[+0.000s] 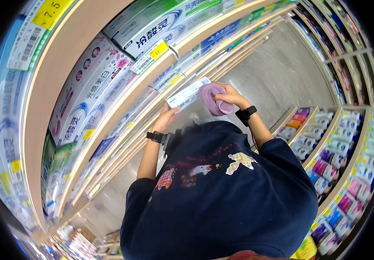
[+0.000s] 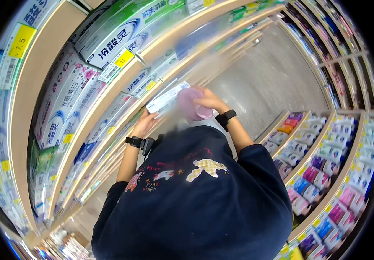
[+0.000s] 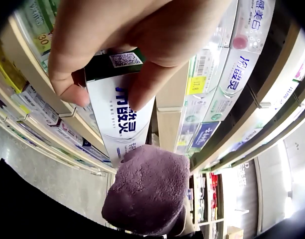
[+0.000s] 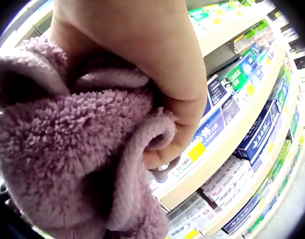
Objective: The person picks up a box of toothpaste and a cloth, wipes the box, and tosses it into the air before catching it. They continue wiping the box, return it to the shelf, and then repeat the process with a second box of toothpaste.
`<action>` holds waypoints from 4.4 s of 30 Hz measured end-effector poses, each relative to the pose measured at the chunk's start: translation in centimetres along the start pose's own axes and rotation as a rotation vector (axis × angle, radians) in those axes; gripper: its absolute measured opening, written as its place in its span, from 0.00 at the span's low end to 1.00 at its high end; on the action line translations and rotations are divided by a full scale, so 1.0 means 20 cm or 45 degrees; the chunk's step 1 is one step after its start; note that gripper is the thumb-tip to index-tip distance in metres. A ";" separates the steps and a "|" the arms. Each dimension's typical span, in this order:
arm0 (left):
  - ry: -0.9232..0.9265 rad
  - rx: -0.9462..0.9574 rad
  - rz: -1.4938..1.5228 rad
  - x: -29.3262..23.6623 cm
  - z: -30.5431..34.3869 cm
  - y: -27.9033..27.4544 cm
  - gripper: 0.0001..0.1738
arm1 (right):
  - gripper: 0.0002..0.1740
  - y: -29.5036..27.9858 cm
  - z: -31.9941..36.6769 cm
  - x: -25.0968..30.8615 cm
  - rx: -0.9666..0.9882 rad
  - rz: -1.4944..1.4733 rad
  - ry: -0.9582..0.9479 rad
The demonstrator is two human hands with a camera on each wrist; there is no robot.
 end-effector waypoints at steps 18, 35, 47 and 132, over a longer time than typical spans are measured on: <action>0.221 -0.663 0.809 0.20 0.02 0.07 0.22 | 0.34 -0.04 -0.04 -0.07 0.281 0.108 -0.193; 0.149 -0.709 0.957 0.30 0.07 0.15 0.28 | 0.36 -0.05 0.06 -0.09 0.346 -0.017 -0.031; 0.014 -0.685 0.931 0.19 0.03 0.08 0.31 | 0.24 -0.26 -0.02 -0.20 -0.115 -1.392 0.513; 0.110 -0.364 1.193 0.05 -0.60 0.10 0.25 | 0.34 -0.43 0.06 -0.39 -0.142 0.091 0.237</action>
Point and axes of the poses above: each hand's wrist, its own z-axis away from the middle knuckle, its own y-axis out of the palm, x = y × z, the point moved 8 cm from there along -z, towards the middle knuckle, and after that the axes turned 9 degrees about -z, right-handed, at the moved point
